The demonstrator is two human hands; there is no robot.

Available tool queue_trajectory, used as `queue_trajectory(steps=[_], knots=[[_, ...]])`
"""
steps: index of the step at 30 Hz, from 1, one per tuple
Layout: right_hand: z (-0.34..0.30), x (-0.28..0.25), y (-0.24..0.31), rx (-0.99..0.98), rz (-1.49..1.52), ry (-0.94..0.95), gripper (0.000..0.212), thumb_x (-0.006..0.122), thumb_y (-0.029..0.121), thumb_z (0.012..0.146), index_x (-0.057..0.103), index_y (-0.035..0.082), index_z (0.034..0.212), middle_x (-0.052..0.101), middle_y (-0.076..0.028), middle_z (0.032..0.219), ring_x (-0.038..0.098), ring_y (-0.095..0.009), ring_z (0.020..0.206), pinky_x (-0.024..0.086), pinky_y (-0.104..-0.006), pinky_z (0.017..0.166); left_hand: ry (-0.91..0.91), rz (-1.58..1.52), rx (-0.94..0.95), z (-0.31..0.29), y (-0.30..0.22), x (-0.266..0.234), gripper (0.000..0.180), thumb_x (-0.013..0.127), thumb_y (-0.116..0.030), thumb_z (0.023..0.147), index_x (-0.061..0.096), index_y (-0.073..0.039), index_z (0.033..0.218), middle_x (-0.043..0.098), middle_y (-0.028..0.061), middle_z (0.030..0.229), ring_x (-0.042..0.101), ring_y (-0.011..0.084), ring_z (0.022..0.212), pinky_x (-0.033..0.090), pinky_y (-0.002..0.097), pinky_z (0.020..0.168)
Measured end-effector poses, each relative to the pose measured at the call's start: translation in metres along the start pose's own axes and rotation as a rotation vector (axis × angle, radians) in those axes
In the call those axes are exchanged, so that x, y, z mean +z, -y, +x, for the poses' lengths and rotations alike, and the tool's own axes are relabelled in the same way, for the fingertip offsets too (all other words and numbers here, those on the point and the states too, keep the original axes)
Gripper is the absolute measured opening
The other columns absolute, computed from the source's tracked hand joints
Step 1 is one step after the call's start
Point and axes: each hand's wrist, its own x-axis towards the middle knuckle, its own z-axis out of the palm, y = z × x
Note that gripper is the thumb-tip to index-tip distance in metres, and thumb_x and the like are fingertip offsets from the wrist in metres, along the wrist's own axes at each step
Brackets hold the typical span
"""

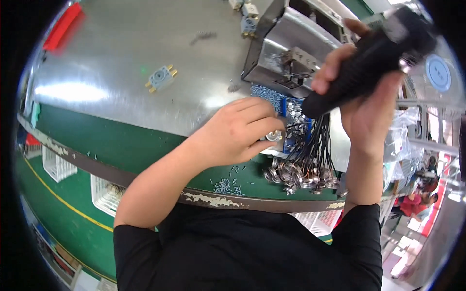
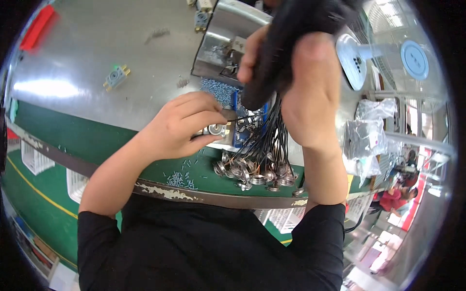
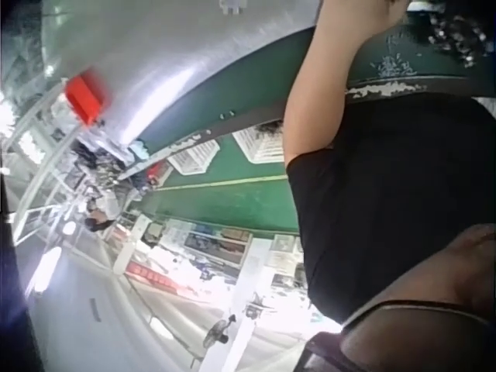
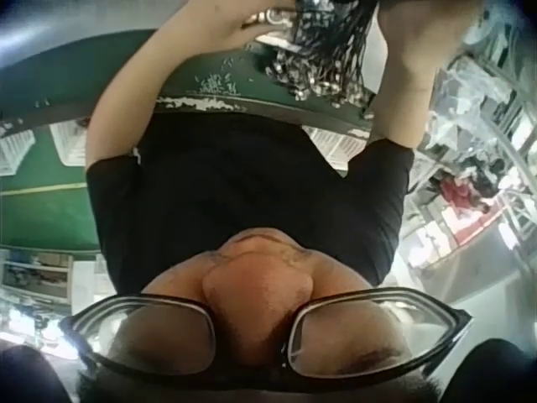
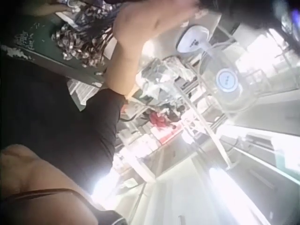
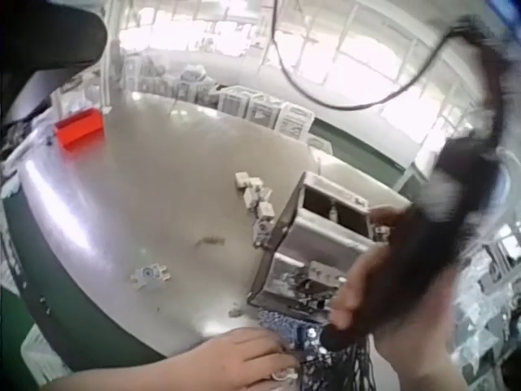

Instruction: Assemble electrical components by mounting circular units onto a base and securing them with a power screwdriver.

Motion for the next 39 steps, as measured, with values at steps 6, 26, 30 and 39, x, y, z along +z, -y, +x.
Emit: queue_trajectory(steps=[6,26,30,39], knots=[[-0.013,-0.011,-0.005,-0.103,-0.038,0.047,0.098,0.041,0.075,0.103,0.029,-0.005,0.159,0.064,-0.013,0.108,0.068,-0.024,0.106,0.053,-0.0402,0.099,-0.032,-0.004,0.027,-0.004,-0.014,0.02,0.037,0.092,-0.012,0.074,0.074,-0.006,0.105,0.073,0.0101,0.102,0.072,0.033,0.098,0.059,0.044,0.086],[-0.074,-0.005,-0.027,-0.154,-0.837,0.426,0.035,0.082,0.023,0.082,0.066,0.001,0.104,0.069,-0.015,0.097,0.07,-0.038,0.097,0.055,-0.0448,0.088,-0.239,0.088,-0.087,-0.005,-0.037,0.021,0.037,0.093,-0.01,0.076,0.075,-0.004,0.108,0.081,0.012,0.103,0.079,0.0286,0.088,0.06,0.0348,0.076],[-0.078,-0.005,-0.028,-0.339,-0.993,0.349,0.033,0.081,0.031,0.082,0.064,0.007,0.096,0.069,-0.008,0.093,0.072,-0.029,0.09,0.054,-0.0425,0.085,-0.216,0.125,-0.081,-0.003,-0.044,0.021,0.041,0.092,-0.004,0.076,0.069,-0.002,0.11,0.08,0.016,0.106,0.079,0.0296,0.091,0.061,0.0356,0.078],[-0.07,-0.023,-0.047,-0.586,-0.967,0.284,0.04,0.083,0.028,0.084,0.07,0.003,0.113,0.069,-0.007,0.097,0.069,-0.027,0.09,0.056,-0.041,0.088,-0.271,-0.103,-0.262,-0.015,-0.033,0.028,0.066,0.093,0.0,0.077,0.049,0.0,0.125,0.075,0.0229,0.116,0.076,0.0328,0.107,0.06,0.0405,0.096]])
